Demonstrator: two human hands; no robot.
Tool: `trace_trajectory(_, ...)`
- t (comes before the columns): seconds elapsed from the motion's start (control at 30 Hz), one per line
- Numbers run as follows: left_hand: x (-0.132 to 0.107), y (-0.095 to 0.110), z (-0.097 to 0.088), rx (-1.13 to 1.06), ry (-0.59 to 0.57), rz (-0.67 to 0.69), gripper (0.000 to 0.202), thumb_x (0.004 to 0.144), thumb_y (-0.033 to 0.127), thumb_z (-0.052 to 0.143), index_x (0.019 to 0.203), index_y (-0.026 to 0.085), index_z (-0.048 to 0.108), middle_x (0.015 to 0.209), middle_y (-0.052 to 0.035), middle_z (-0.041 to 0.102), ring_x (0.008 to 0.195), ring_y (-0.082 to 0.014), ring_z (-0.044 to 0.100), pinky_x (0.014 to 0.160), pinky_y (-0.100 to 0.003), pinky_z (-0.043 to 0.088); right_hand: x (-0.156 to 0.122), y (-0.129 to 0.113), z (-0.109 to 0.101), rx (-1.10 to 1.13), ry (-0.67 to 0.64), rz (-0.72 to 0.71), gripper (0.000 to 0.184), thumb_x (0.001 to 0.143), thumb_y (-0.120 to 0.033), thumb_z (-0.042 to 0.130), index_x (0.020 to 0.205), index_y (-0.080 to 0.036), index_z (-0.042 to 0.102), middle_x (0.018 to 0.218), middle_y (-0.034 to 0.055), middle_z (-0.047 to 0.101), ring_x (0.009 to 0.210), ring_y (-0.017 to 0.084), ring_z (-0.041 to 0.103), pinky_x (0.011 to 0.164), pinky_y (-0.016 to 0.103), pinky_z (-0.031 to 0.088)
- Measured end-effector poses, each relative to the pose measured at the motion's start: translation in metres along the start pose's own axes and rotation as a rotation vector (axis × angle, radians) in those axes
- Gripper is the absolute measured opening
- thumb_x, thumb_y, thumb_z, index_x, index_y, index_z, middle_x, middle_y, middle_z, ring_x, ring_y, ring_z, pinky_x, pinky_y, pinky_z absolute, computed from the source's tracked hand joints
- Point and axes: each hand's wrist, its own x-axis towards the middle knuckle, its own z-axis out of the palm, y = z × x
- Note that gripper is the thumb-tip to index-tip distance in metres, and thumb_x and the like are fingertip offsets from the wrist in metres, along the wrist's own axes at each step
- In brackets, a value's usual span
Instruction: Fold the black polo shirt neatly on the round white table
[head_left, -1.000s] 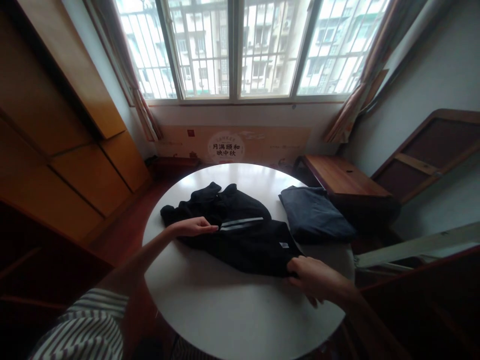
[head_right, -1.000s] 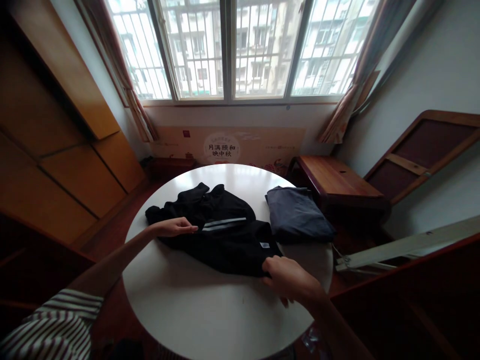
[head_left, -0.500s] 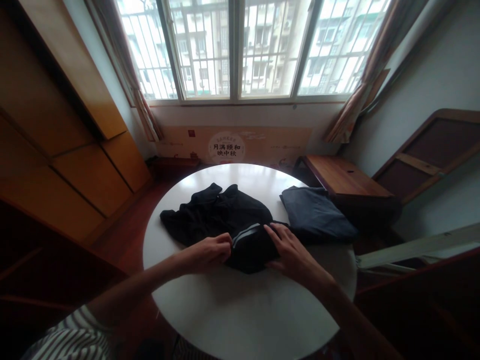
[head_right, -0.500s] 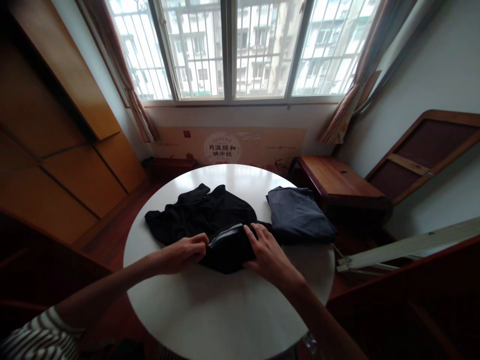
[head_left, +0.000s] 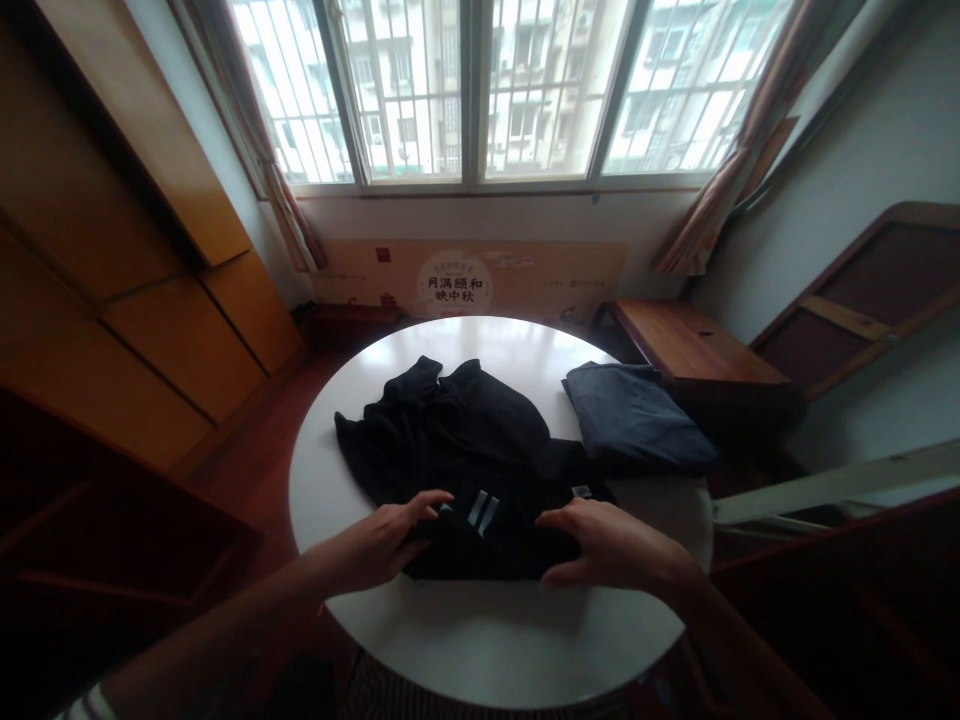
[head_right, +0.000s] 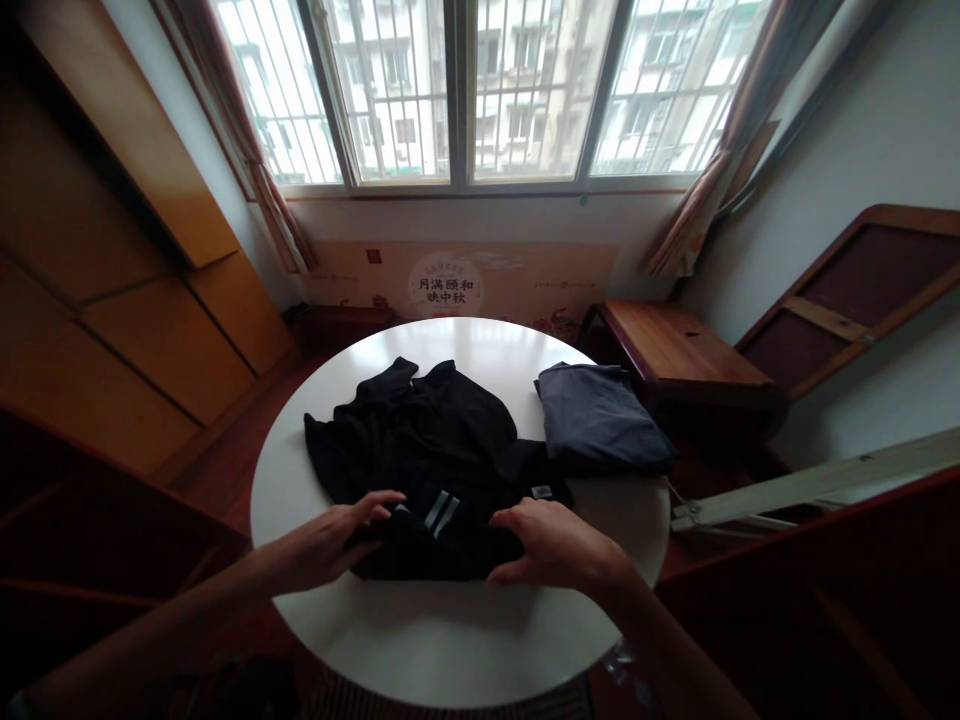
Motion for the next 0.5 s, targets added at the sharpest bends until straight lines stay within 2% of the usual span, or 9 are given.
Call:
trace_trajectory(0.07,0.001,0.012,-0.006,0.059,-0.09,0.267,0.049,0.096,0.008,0.041,0.139,0.032,0.041,0.112,-0.0036,0.069,0.085,-0.0148,0.067,0.077,-0.027,0.054,0.007,-0.008,0.002,0.042,0.058,-0.107,0.086,0.069,-0.049,0.08,0.143,-0.015,0.05,0.129,0.0195,0.063,0.119,0.035,0.059,0.099,0.046,0.047)
trace_trajectory(0.13,0.002,0.026,-0.01,0.202,-0.124,0.551,0.042,0.096,0.015,0.047,0.131,0.038,0.048,0.115,-0.0008,0.07,0.077,-0.0147,0.064,0.069,-0.027,0.053,0.02,-0.018,0.009,0.095,0.123,-0.292,0.106,0.069,-0.039,0.079,0.155,-0.011,0.024,0.146,0.0217,0.047,0.131,0.031,0.048,0.106,0.043,0.042)
trace_trajectory(0.17,0.002,0.031,-0.011,0.276,-0.118,0.664,0.038,0.095,0.022,0.054,0.127,0.041,0.051,0.119,0.0008,0.069,0.073,-0.0147,0.062,0.064,-0.028,0.052,0.027,-0.021,0.013,0.124,0.137,-0.376,0.107,0.072,-0.033,0.076,0.157,-0.011,0.015,0.146,0.0208,0.047,0.131,0.029,0.048,0.105,0.041,0.043)
trace_trajectory(0.2,0.003,0.035,-0.01,0.334,-0.103,0.745,0.035,0.092,0.029,0.059,0.124,0.044,0.053,0.123,0.0023,0.067,0.07,-0.0145,0.06,0.06,-0.028,0.051,0.034,-0.024,0.018,0.153,0.146,-0.441,0.1,0.075,-0.025,0.07,0.157,-0.013,0.015,0.142,0.0185,0.052,0.127,0.026,0.052,0.103,0.038,0.045)
trace_trajectory(0.23,0.005,0.036,-0.008,0.369,-0.082,0.796,0.034,0.091,0.033,0.062,0.121,0.046,0.055,0.127,0.0029,0.065,0.068,-0.014,0.059,0.057,-0.028,0.049,0.04,-0.025,0.022,0.18,0.167,-0.476,0.088,0.077,-0.018,0.064,0.155,-0.015,0.023,0.134,0.0154,0.059,0.118,0.024,0.058,0.098,0.036,0.048)
trace_trajectory(0.3,0.008,0.031,-0.003,0.393,-0.043,0.795,0.035,0.091,0.031,0.061,0.123,0.043,0.054,0.13,-0.0003,0.063,0.067,-0.013,0.058,0.057,-0.028,0.049,0.047,-0.024,0.025,0.216,0.281,-0.479,0.063,0.077,-0.007,0.054,0.139,-0.017,0.05,0.113,0.01,0.067,0.099,0.021,0.064,0.086,0.032,0.051)
trace_trajectory(0.33,0.01,0.025,0.0,0.388,-0.035,0.742,0.037,0.093,0.026,0.058,0.127,0.039,0.053,0.127,-0.0037,0.064,0.07,-0.0131,0.06,0.06,-0.028,0.05,0.048,-0.022,0.024,0.221,0.366,-0.472,0.053,0.076,-0.004,0.051,0.127,-0.017,0.059,0.105,0.009,0.067,0.093,0.02,0.064,0.081,0.031,0.051)
trace_trajectory(0.43,0.013,0.003,0.002,0.334,-0.011,0.521,0.036,0.096,0.012,0.046,0.131,0.02,0.051,0.109,-0.0108,0.068,0.08,-0.0157,0.064,0.071,-0.03,0.052,0.042,-0.011,0.012,0.195,0.584,-0.429,0.044,0.073,-0.002,0.05,0.111,-0.015,0.066,0.093,0.008,0.062,0.08,0.018,0.061,0.069,0.027,0.048)
trace_trajectory(0.5,0.012,-0.007,-0.005,0.251,0.083,0.378,0.032,0.097,0.01,0.042,0.125,0.017,0.056,0.104,-0.0113,0.067,0.085,-0.0169,0.065,0.074,-0.03,0.052,0.035,-0.003,0.004,0.155,0.654,-0.408,0.042,0.072,-0.003,0.051,0.11,-0.015,0.066,0.088,0.0065,0.061,0.074,0.017,0.059,0.064,0.026,0.046)
